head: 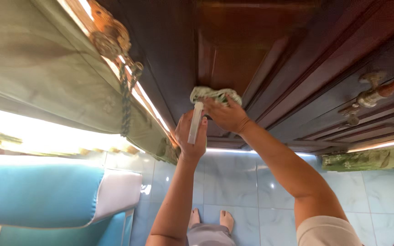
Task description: The person sprays a cleaning solution onto a wooden door and wipes the surface with a cloth. They systematically clean the door panels and the area around the handles.
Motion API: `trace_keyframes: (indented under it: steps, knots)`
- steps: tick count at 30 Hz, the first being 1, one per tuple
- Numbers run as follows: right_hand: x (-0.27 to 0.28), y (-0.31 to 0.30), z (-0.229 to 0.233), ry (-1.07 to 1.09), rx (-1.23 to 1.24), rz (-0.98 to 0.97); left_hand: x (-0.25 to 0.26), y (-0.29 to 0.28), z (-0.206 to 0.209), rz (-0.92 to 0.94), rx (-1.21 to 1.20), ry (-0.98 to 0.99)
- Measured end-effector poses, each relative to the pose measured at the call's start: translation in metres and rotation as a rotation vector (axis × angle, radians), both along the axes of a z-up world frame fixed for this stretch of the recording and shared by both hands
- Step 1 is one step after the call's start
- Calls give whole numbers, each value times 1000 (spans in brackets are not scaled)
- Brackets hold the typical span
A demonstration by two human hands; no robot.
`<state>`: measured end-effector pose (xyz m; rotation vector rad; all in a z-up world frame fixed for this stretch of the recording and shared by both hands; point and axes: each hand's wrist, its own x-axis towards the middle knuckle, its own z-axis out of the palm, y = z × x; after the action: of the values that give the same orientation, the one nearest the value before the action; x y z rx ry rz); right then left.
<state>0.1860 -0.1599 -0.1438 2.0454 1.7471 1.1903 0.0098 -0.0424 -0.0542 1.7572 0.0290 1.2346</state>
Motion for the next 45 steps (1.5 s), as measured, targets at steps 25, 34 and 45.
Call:
trace_keyframes:
  steps: [25, 34, 45]
  knots:
    - [-1, -9, -90, 91, 53, 30, 14, -31, -148, 116, -17, 44]
    - [35, -125, -93, -43, 78, -56, 26, -49, -152, 37, -4, 15]
    - [49, -126, -18, -87, 171, 26, 37, -56, -105, -69, -25, 16]
